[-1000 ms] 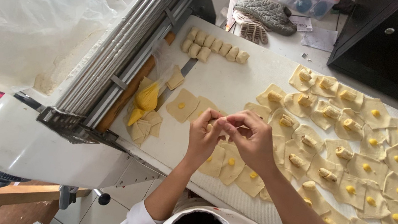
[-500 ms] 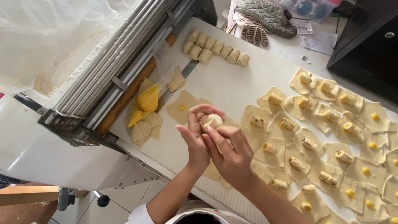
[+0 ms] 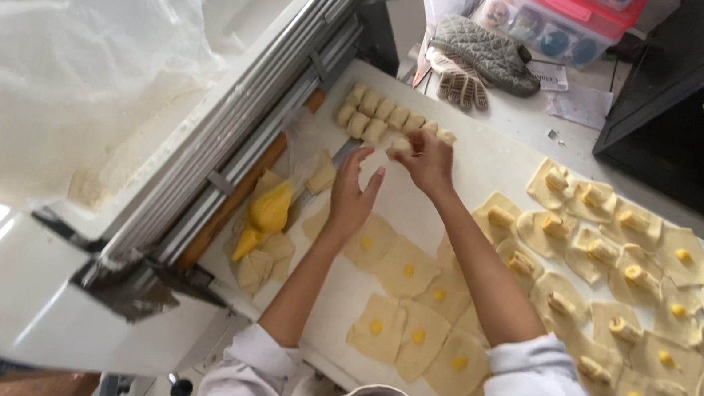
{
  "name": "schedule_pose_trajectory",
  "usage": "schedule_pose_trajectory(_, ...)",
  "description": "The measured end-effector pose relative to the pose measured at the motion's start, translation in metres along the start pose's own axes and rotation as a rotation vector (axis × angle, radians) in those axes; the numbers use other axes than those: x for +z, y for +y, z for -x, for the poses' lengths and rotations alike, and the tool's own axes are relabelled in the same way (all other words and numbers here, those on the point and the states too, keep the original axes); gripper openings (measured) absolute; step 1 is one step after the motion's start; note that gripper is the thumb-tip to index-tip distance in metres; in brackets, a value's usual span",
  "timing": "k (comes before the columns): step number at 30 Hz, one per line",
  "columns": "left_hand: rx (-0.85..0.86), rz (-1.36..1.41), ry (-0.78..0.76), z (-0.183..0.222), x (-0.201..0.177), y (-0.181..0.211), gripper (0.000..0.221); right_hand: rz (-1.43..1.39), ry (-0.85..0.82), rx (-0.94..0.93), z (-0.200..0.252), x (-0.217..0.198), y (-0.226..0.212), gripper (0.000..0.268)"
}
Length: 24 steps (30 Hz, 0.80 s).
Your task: The person pipes a yellow filling from a bag onto squares of dough and then folds the dough around small pieces of fruit one by one.
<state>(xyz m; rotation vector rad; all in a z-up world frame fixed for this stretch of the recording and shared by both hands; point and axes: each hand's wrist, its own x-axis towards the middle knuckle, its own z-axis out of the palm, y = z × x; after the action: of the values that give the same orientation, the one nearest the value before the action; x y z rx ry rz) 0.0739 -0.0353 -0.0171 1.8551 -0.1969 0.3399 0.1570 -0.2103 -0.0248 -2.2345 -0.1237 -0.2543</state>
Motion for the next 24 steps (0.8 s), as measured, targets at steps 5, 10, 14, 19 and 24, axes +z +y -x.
schedule_pose_trajectory(5, 0.292, -0.346, -0.108, -0.049, 0.002, -0.039, 0.037, 0.059, -0.085, -0.064, -0.041, 0.033, 0.034, 0.037)
schedule_pose_trajectory(10, 0.428, -0.476, -0.107, -0.062, 0.013, -0.044, 0.022, 0.217, 0.167, -0.283, -0.018, 0.046, 0.017, 0.022)
schedule_pose_trajectory(14, 0.495, -0.755, -0.075, -0.063, 0.014, -0.032, 0.025, 0.372, 0.152, -0.309, 0.004, 0.019, 0.003, 0.03)
schedule_pose_trajectory(19, 0.494, -0.616, -0.242, -0.052, 0.044, -0.015, 0.027, 0.405, 0.01, -0.273, 0.047, -0.099, 0.032, 0.016)
schedule_pose_trajectory(24, 0.721, -0.264, -0.767, -0.033, 0.105, -0.001, 0.021, 0.592, -0.165, -0.146, 0.125, -0.166, 0.041, 0.009)
